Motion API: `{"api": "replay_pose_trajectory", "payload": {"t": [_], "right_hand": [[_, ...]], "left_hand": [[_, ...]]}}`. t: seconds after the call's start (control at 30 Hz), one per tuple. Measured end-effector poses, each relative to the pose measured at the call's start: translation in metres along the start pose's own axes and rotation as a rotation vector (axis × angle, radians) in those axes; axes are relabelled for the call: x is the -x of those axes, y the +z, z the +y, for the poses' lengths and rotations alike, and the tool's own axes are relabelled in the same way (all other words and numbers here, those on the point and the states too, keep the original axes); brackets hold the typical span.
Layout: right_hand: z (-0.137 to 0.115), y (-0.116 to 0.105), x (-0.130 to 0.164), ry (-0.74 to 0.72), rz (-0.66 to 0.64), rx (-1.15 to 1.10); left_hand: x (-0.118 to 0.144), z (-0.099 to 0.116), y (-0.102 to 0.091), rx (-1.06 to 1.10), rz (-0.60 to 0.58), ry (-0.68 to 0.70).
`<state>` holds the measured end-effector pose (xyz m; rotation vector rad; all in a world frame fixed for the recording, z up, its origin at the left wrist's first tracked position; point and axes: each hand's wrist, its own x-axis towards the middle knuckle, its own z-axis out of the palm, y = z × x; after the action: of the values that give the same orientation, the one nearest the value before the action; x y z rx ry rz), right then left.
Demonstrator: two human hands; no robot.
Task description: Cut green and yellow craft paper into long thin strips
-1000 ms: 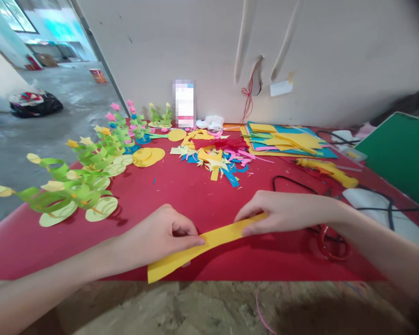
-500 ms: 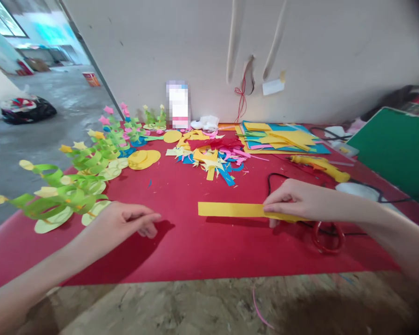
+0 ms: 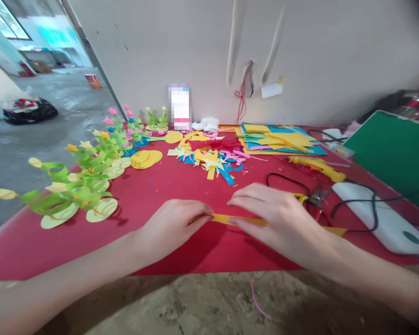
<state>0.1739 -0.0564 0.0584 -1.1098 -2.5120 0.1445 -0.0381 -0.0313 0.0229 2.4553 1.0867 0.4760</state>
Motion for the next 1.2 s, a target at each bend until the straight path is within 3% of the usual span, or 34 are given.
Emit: {"api": "replay_pose_trajectory", "payload": {"t": [0.07, 0.17, 0.23, 0.27, 0.4, 0.57, 0.67, 0.73, 0.87, 1.03, 1.1, 1.2], "right_hand": [[-0.002, -0.007, 0.01, -0.132, 0.05, 0.023], [-0.002, -0.007, 0.025, -0.252, -0.337, -0.111], [0.002, 0.001, 0.033, -0.227, -0.576, -0.207], [0.004, 0.006, 0.036, -0.205, -0.634, -0.238], [0.013, 0.02, 0.041, -0.176, -0.695, -0.316], [0.009, 0.019, 0.04, -0.231, -0.715, -0.261], [0.008, 0.015, 0.036, -0.221, -0.713, -0.228], [0.015, 0.014, 0.029, -0.129, -0.661, -0.288], [0.052, 0.02, 0.001, 0.222, -0.336, -0.289], [0.098, 0.032, -0.041, 0.347, -0.073, -0.198], [0.106, 0.03, -0.051, 0.378, -0.049, -0.191], [0.107, 0.017, -0.057, 0.381, -0.123, -0.204]], "left_hand": [[-0.001, -0.006, -0.003, 0.066, 0.014, -0.098], [-0.002, -0.012, -0.007, 0.192, 0.042, -0.189], [-0.001, -0.013, -0.006, 0.252, 0.041, -0.223], [-0.001, -0.013, -0.005, 0.27, 0.037, -0.23], [0.002, -0.011, 0.0, 0.292, 0.012, -0.227], [0.0, -0.009, 0.001, 0.316, -0.011, -0.221], [-0.001, -0.008, -0.001, 0.334, -0.01, -0.227], [0.0, -0.007, -0.002, 0.349, 0.016, -0.236], [0.003, -0.002, -0.006, 0.357, 0.106, -0.203], [0.008, 0.001, -0.005, 0.221, 0.084, -0.108], [0.01, -0.001, -0.004, 0.134, 0.074, -0.071], [0.011, -0.007, -0.003, 0.018, 0.025, -0.042]]}}
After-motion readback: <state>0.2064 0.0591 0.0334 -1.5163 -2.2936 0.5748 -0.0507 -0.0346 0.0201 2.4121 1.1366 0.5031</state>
